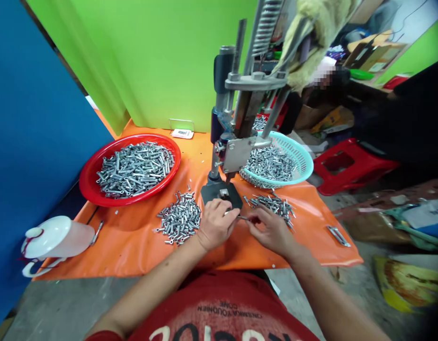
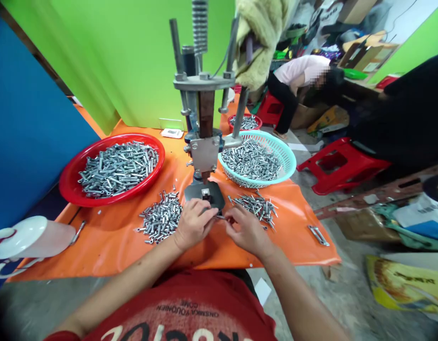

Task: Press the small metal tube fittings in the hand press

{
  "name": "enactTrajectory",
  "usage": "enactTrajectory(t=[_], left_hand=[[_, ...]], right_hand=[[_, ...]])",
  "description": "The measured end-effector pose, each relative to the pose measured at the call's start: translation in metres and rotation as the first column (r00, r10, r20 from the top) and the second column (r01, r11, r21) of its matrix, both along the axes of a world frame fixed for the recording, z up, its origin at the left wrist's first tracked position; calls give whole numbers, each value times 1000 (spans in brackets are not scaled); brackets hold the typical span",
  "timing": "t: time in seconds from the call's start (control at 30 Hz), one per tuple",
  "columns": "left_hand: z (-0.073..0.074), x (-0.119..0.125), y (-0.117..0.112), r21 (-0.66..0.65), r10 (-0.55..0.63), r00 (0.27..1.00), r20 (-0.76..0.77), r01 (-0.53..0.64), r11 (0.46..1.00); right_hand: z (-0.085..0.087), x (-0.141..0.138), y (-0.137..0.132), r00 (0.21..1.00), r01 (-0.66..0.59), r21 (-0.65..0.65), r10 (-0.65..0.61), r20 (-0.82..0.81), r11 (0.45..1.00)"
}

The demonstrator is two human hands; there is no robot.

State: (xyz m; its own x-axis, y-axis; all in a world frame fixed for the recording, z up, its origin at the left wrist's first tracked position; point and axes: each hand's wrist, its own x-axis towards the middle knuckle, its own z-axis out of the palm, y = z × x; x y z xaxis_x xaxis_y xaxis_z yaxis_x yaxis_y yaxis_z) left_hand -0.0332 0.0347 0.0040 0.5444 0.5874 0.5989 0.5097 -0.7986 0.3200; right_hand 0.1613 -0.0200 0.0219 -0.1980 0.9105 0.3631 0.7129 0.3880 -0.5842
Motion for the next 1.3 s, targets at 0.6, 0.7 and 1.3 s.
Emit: enactTrajectory(t=[0.6, 0.7, 1.3], left_hand=[[7, 20, 16, -521, 277, 850, 447, -3, 853], [0, 21, 31, -528, 369, 819, 439, -97, 844], [-11, 24, 39, -553, 338, 796, 502, -5, 833]], right_hand=[[0, -17, 69, 820, -66, -63, 18, -571, 996], [-4, -21, 87, 812, -14, -85, -39, -583, 996], [10, -22, 94, 970, -57, 28, 62, -234, 998]])
